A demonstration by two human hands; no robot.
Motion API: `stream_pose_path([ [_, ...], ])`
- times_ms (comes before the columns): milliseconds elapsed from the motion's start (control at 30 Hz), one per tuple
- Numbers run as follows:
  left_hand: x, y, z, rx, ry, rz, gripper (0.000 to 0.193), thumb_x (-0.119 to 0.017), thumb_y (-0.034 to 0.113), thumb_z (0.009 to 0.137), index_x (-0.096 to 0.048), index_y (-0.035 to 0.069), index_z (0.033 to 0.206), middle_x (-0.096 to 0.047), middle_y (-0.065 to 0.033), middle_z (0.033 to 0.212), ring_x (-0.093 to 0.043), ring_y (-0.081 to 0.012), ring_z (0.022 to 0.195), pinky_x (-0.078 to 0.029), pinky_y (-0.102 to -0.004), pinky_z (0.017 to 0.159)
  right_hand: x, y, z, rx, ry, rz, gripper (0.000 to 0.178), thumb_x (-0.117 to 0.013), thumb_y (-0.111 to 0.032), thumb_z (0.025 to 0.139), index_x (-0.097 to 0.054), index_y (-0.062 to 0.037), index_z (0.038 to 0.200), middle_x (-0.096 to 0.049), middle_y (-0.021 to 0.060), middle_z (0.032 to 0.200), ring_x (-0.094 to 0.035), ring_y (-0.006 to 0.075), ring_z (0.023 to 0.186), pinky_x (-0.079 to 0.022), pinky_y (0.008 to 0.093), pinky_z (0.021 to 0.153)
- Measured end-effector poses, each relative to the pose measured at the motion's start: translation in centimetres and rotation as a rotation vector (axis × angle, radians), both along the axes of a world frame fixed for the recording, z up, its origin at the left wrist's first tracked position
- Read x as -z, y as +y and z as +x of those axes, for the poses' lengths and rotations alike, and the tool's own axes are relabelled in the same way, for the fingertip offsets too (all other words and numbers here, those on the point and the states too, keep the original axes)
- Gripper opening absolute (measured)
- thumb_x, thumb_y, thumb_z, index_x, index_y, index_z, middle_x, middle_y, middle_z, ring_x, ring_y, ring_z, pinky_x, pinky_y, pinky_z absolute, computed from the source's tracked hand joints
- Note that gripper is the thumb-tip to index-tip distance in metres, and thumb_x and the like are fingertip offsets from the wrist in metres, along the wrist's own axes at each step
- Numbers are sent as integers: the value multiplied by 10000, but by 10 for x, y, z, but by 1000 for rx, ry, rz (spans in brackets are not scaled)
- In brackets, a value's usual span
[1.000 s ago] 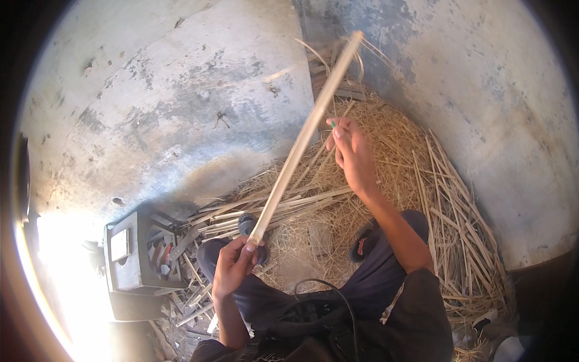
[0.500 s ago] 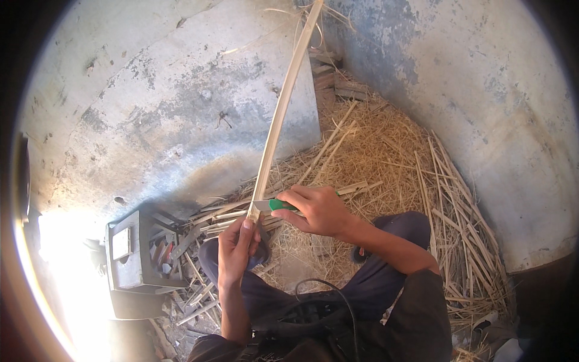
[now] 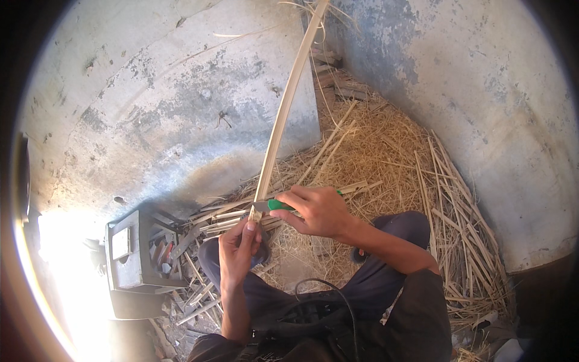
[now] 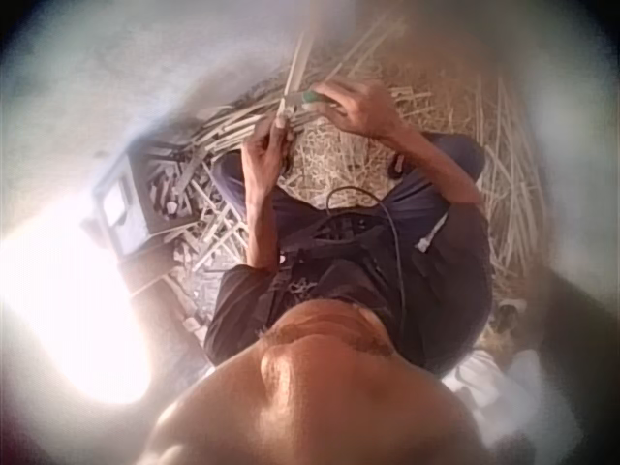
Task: The person sits on the floor and uses a green utility knife to shave thin strips from a long bamboo pole. They hold the pole with one hand and draw the knife along its length to remove the outer layer, creating continuous curls of bamboo.
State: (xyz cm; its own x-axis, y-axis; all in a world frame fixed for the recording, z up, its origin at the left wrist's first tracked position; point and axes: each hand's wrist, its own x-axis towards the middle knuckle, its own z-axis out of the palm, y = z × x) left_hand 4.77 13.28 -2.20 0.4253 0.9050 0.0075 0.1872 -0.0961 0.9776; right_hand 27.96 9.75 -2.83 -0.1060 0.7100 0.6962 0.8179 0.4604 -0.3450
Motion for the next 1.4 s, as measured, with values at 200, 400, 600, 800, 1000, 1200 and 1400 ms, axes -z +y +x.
stream_pose_path([
  [200,-3,-3,2,-3,-9,-4,422,-551,323,1137,-640,30,846,-477,47,662,-414,-40,631,-328,-246,569,-1,1,1,34,-31,45,277,-771,-383,964,-760,-119,1047,-685,12,792,-679,187,583,-505,329,487],
  [400,-2,-3,2,-11,-11,2,430,-544,315,1139,-618,35,821,-469,47,655,-407,-40,624,-325,-248,567,0,4,2,43,-30,74,271,-740,-404,986,-758,-141,1049,-648,1,754,-657,174,552,-486,330,464],
  [600,6,0,-5,14,11,24,320,-584,266,1131,-730,3,1023,-549,53,760,-430,-19,644,-331,-212,564,1,4,4,57,-48,81,270,-743,-405,982,-759,-145,1052,-648,1,754,-658,180,552,-487,333,463],
  [800,10,-3,-5,5,-25,35,324,-579,265,1134,-743,-1,1046,-550,55,758,-427,-13,639,-309,-209,554,-1,3,4,66,-45,69,268,-749,-403,978,-760,-146,1052,-658,4,765,-665,182,560,-493,334,472],
  [1000,14,-3,-7,10,-41,36,316,-580,255,1133,-743,-6,1062,-549,53,755,-425,-9,636,-308,-211,546,0,4,6,67,-44,67,269,-758,-397,971,-760,-142,1055,-668,6,775,-676,181,575,-501,332,480],
  [1200,15,-4,-8,14,-31,50,308,-584,252,1132,-738,-3,1056,-544,56,747,-425,-8,637,-318,-209,549,-3,3,7,69,-54,46,265,-764,-392,967,-759,-140,1049,-678,8,781,-685,181,586,-506,329,482],
  [1400,15,-4,-11,20,-17,76,314,-579,250,1133,-735,1,1024,-532,60,732,-421,-14,638,-306,-216,554,-2,5,8,82,-40,74,287,-758,-407,975,-757,-127,1039,-701,14,796,-671,177,559,-504,327,475],
])
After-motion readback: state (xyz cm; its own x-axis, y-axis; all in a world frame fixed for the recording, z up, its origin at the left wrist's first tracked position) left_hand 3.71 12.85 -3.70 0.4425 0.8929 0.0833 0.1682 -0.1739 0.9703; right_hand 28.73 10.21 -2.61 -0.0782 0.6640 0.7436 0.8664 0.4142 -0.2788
